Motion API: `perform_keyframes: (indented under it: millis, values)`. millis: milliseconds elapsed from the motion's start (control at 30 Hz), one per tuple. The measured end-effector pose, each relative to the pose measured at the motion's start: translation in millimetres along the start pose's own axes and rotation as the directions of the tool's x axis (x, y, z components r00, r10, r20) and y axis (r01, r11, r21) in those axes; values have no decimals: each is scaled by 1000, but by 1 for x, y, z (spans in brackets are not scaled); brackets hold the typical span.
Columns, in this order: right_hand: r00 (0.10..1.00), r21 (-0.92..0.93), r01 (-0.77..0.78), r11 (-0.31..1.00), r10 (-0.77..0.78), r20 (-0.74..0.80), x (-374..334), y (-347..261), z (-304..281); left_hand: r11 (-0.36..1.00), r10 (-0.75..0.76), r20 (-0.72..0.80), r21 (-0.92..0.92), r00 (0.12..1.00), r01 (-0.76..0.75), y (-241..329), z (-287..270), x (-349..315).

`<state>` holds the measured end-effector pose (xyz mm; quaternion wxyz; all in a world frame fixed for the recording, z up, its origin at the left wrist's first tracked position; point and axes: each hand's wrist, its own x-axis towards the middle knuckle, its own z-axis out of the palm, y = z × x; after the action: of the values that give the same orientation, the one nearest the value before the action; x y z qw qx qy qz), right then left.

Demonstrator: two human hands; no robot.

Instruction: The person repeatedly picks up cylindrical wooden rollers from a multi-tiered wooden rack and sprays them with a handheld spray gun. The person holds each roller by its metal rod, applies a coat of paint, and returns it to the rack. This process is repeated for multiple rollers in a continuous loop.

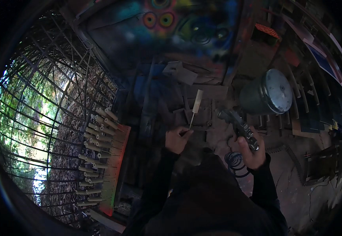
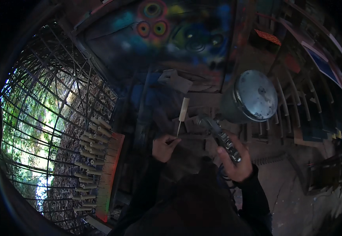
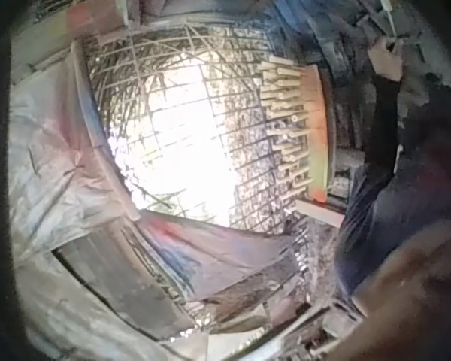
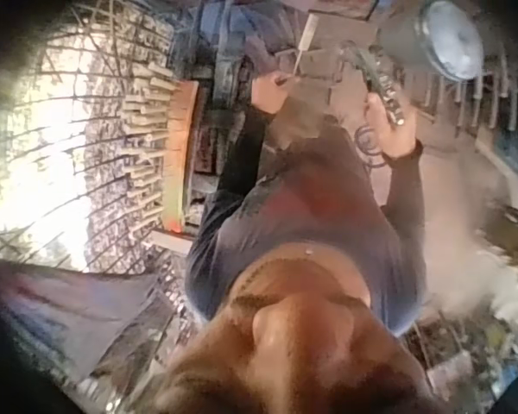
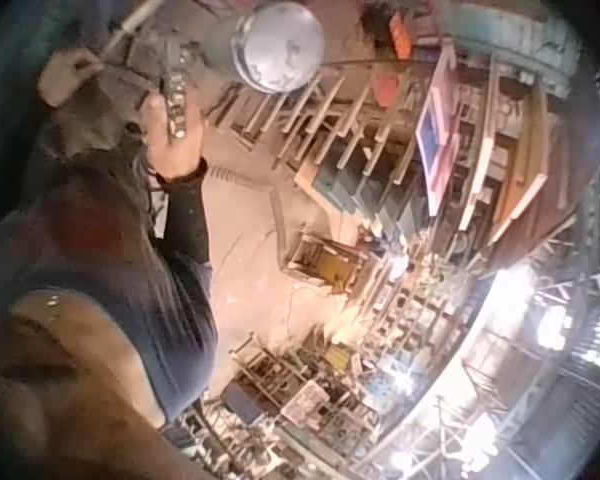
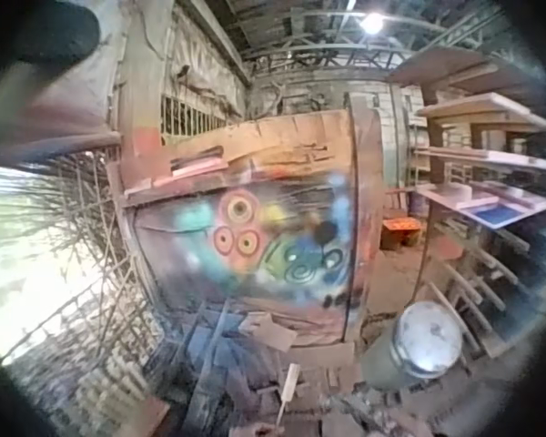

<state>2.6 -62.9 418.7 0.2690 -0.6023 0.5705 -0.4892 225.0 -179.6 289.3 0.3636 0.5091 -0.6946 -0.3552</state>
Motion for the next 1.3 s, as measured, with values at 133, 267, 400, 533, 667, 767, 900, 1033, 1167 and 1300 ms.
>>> perform_keyframes:
  millis: [133,267,400,533,667,767,900,1033,1167,1300]
  values:
    - [988,30,-81,996,76,133,-11,1,1,1000,20,-25,19,999,-19,-4,-2,0]
    - [990,2,-5,1000,5,141,-14,3,4,999,34,-32,43,999,-33,-7,-4,-1]
    - [995,25,-45,999,43,94,-6,-1,2,997,59,-51,59,997,-56,-7,-6,-3]
    - [999,-18,-33,999,33,20,-1,-4,2,997,62,-50,48,997,-60,-7,-10,-5]
    - [993,-31,-89,996,91,76,-2,-6,4,999,44,-97,35,994,-41,-15,-12,-11]
    - [994,21,-76,997,74,84,-12,9,19,996,72,-163,66,984,-62,-22,-14,-21]
    - [959,95,-262,960,248,134,-35,65,35,997,82,-315,28,945,-77,-30,-24,-58]
    - [946,73,-268,961,248,207,-50,98,63,996,-89,-458,-66,885,67,-36,-43,-129]
    - [879,87,-410,908,368,302,-45,106,87,991,-103,-680,-8,726,133,-50,-64,-193]
    - [920,-91,-55,994,86,383,-28,158,102,928,-255,-833,-68,491,366,-62,-78,-257]
